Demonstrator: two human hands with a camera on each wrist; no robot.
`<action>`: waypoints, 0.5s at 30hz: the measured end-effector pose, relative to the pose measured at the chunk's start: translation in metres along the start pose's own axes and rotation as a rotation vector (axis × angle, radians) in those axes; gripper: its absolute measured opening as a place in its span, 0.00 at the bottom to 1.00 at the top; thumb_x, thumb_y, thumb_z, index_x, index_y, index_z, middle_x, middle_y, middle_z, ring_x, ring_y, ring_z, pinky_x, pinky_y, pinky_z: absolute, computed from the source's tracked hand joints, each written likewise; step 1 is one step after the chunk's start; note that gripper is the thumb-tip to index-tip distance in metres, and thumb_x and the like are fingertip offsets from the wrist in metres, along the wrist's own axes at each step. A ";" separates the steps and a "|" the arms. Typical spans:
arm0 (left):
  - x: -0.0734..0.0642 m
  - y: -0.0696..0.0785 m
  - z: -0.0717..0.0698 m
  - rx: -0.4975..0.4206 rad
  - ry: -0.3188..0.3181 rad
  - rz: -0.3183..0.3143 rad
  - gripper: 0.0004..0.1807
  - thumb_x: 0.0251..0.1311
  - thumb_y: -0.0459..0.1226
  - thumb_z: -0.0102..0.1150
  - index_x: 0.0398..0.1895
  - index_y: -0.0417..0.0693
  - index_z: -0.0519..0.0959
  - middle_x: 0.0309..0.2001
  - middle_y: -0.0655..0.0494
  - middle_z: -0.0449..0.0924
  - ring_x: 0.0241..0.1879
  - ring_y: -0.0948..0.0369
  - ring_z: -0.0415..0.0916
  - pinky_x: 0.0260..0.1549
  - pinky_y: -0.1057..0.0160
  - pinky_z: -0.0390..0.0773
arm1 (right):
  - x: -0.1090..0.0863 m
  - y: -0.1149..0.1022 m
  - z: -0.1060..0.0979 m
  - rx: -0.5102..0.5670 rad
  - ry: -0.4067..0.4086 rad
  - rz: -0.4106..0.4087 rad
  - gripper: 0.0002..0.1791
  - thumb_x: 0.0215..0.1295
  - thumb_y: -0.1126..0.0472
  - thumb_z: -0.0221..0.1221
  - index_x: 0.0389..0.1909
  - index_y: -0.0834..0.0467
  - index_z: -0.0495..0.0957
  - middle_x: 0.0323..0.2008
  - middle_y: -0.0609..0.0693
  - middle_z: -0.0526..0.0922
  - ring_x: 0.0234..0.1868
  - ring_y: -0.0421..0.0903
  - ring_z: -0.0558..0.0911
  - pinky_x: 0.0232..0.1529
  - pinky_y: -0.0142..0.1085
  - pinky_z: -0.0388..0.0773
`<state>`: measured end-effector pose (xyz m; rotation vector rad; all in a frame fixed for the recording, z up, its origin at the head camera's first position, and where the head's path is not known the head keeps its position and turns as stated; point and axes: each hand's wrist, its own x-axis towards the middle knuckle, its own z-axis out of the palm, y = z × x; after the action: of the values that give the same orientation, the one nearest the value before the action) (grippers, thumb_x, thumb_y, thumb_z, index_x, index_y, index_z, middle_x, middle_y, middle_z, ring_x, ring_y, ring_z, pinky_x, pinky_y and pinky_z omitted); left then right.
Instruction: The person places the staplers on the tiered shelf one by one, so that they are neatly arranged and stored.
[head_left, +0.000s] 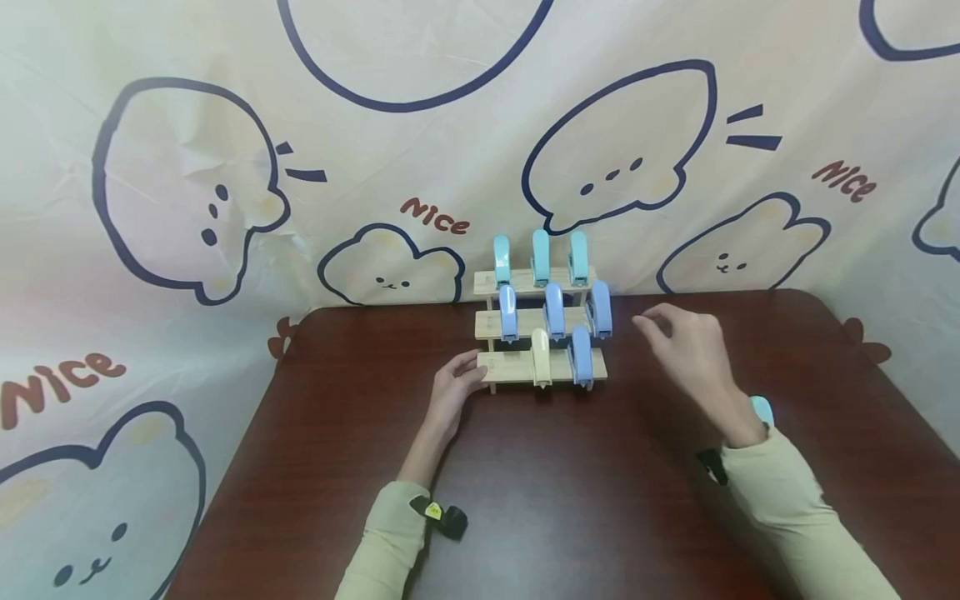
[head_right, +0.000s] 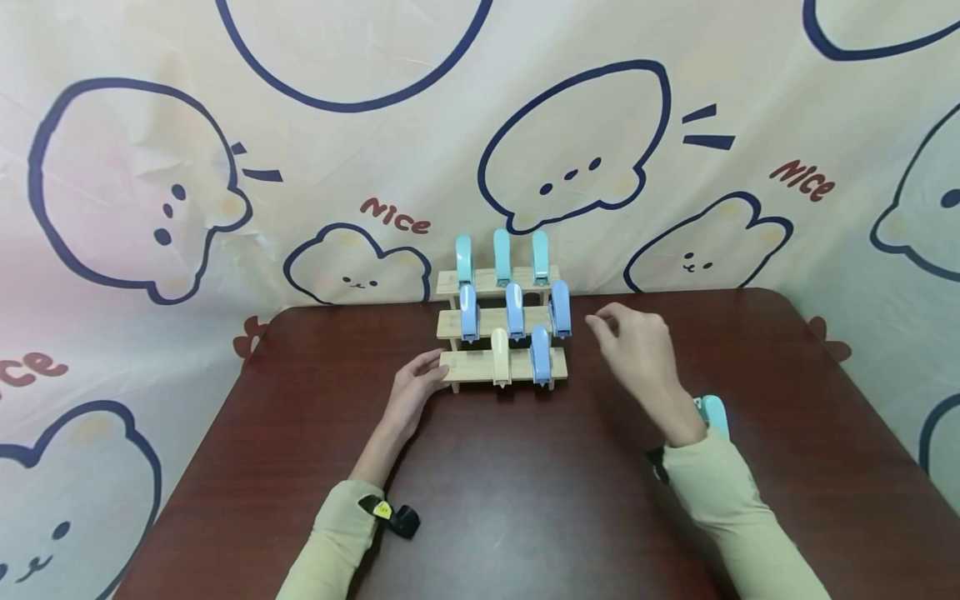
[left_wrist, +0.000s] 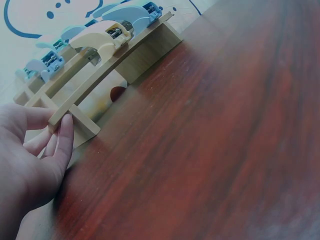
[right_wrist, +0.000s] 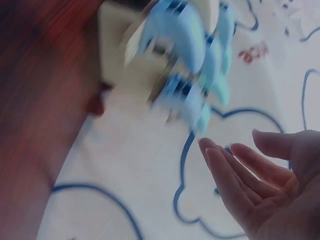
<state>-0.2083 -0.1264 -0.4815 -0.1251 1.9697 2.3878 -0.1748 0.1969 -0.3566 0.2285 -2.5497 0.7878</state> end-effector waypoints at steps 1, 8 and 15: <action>0.000 0.000 0.000 0.004 0.001 -0.001 0.26 0.68 0.29 0.62 0.68 0.28 0.72 0.61 0.33 0.77 0.46 0.59 0.82 0.45 0.65 0.84 | -0.001 0.006 -0.004 -0.003 0.007 0.003 0.12 0.72 0.61 0.64 0.44 0.69 0.86 0.30 0.61 0.87 0.25 0.52 0.77 0.27 0.41 0.73; 0.000 -0.002 0.000 -0.005 0.004 -0.003 0.25 0.67 0.28 0.62 0.67 0.29 0.74 0.60 0.33 0.78 0.45 0.59 0.82 0.45 0.65 0.84 | -0.011 0.048 -0.032 -0.024 0.000 0.057 0.12 0.75 0.61 0.61 0.43 0.68 0.85 0.28 0.62 0.88 0.28 0.57 0.85 0.21 0.33 0.69; 0.000 -0.001 0.000 -0.003 0.003 0.009 0.25 0.67 0.29 0.62 0.66 0.30 0.74 0.60 0.34 0.78 0.45 0.59 0.81 0.44 0.66 0.84 | -0.022 0.073 -0.047 -0.043 -0.061 0.190 0.18 0.77 0.57 0.59 0.50 0.70 0.83 0.33 0.65 0.88 0.32 0.60 0.87 0.19 0.33 0.71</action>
<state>-0.2088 -0.1260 -0.4820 -0.1204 1.9726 2.3979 -0.1586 0.2840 -0.3687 -0.0045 -2.6710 0.8059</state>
